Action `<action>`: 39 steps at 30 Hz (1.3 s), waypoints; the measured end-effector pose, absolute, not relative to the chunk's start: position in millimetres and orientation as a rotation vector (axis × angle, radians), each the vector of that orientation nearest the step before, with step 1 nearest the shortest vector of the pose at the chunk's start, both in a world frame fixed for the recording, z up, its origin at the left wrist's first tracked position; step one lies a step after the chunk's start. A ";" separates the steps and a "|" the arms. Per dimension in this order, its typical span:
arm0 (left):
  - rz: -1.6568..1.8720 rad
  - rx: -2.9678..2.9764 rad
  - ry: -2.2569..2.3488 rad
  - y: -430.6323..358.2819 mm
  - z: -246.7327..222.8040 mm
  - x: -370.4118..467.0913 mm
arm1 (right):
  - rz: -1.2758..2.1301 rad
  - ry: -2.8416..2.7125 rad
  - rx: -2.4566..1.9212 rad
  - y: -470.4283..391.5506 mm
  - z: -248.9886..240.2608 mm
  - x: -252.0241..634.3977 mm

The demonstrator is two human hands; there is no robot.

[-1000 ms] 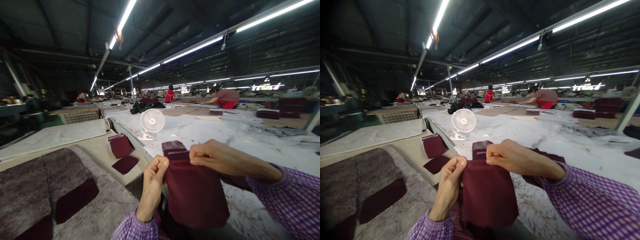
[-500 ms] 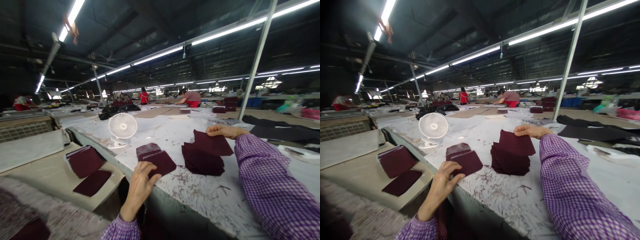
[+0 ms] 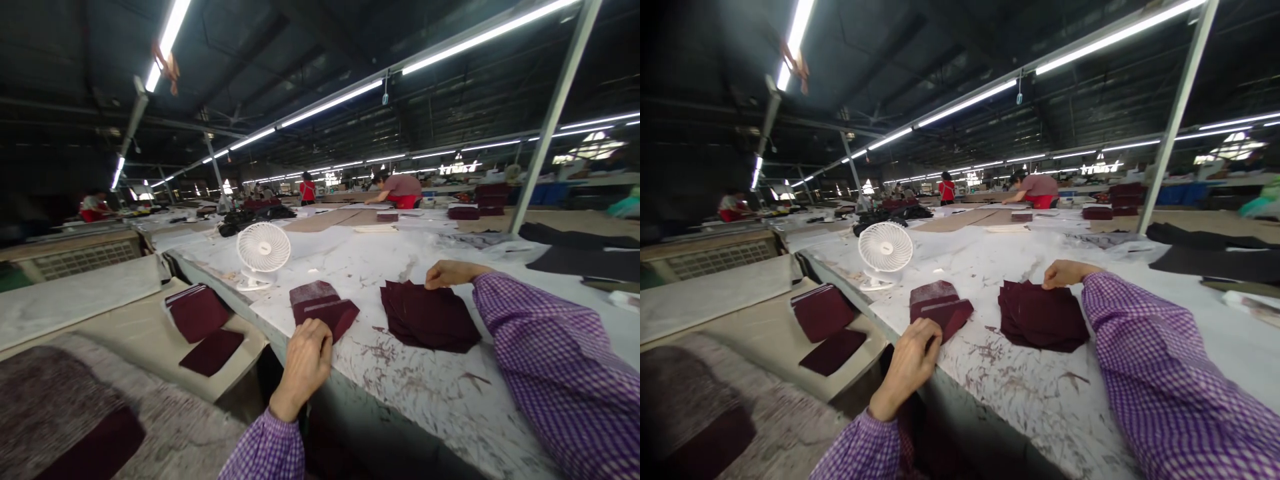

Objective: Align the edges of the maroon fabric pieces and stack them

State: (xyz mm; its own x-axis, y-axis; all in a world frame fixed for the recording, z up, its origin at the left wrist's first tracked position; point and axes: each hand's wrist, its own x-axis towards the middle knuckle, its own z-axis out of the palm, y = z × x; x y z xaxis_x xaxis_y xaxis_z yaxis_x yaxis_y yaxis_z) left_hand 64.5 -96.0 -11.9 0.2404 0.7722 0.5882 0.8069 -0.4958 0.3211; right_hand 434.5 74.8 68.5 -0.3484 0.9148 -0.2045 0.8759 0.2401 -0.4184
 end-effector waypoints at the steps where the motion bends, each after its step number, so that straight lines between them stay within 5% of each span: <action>1: -1.132 -2.457 -1.559 -98.0 -10.5 62.9 | 0.708 -2.402 -1.762 74.4 72.2 435.5; 10: -1.167 -2.453 -1.574 -104.9 -5.5 64.2 | 0.600 -2.695 -1.165 8.2 124.8 323.7; 17: -1.116 -2.841 -1.470 -150.7 25.8 75.6 | 0.915 -2.671 -1.623 -12.5 84.5 272.4; 22: -1.104 -2.854 -1.522 -136.2 22.0 89.6 | 1.109 -2.715 -1.440 -13.2 70.8 271.4; 31: -0.614 -2.465 -1.869 -82.6 7.1 107.6 | 0.813 -3.014 -1.189 -0.7 62.6 266.2; 39: -1.067 -2.609 -1.789 -88.3 0.0 97.7 | 0.675 -3.055 -1.037 -2.2 61.4 263.6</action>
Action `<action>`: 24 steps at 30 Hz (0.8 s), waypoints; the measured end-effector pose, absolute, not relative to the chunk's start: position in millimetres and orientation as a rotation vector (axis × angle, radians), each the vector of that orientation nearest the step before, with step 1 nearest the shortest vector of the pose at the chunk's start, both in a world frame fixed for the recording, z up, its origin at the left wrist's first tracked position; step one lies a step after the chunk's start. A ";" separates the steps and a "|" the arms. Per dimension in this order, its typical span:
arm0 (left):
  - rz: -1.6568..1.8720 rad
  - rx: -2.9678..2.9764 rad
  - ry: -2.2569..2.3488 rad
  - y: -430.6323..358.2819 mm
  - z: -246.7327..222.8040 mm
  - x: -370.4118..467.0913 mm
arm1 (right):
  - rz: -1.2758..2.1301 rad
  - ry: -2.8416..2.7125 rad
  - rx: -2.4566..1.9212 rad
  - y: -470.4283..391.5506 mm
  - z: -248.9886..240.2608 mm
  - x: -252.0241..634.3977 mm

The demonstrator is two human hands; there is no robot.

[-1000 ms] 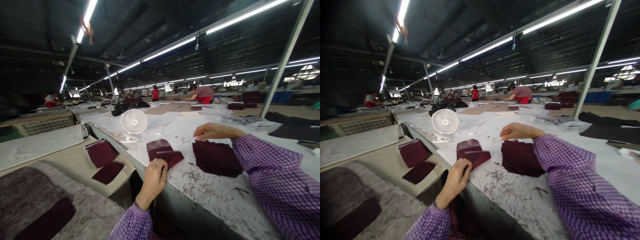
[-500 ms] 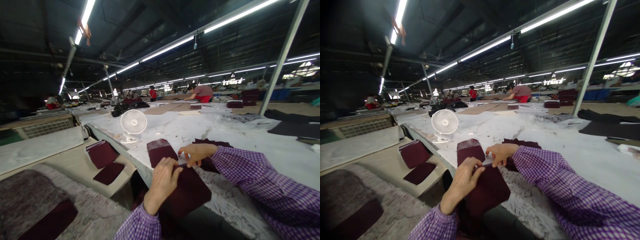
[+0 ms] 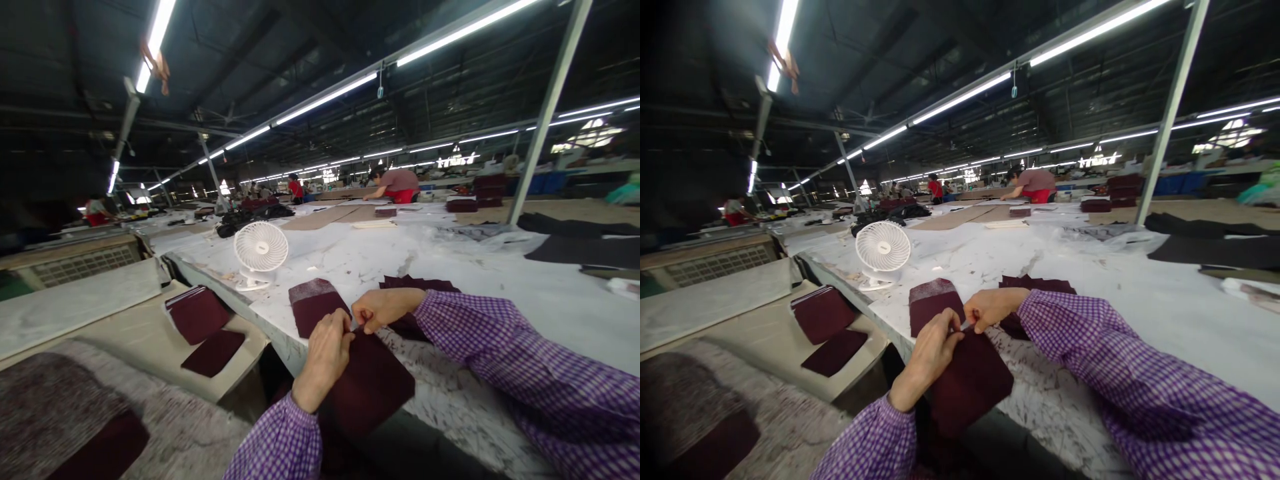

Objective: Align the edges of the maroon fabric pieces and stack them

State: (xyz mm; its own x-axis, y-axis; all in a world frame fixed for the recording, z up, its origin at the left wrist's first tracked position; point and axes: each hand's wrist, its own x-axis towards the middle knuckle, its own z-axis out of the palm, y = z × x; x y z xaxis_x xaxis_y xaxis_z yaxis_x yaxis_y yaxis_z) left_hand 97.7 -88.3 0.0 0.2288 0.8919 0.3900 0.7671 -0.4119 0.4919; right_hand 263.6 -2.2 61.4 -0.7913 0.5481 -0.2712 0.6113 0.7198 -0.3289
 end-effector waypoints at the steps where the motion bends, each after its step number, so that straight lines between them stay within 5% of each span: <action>1: 0.995 2.216 1.518 -87.5 0.5 94.0 | -0.620 2.793 0.929 -3.4 62.4 263.2; 6: 1.012 2.039 1.313 -83.0 11.8 78.5 | -0.514 2.891 0.888 -7.8 69.1 260.8; 11: 0.861 2.190 1.610 -72.8 13.1 90.4 | -0.483 2.961 0.854 -6.7 67.2 257.7; 18: 0.969 2.300 1.647 -59.6 -7.0 105.4 | -0.862 3.015 1.021 3.8 64.0 286.1; 24: 0.967 2.304 1.620 -53.3 -6.4 107.1 | -0.148 3.210 0.855 -21.1 51.4 297.1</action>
State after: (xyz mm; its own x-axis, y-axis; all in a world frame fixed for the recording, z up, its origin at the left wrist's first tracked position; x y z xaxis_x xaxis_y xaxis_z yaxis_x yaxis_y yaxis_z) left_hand 107.1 -53.3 -6.4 0.2028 0.8890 0.4105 0.7833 -0.3988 0.4768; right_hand 297.1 -21.1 51.4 -0.8520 0.5005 0.1536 0.4843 0.8649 -0.1321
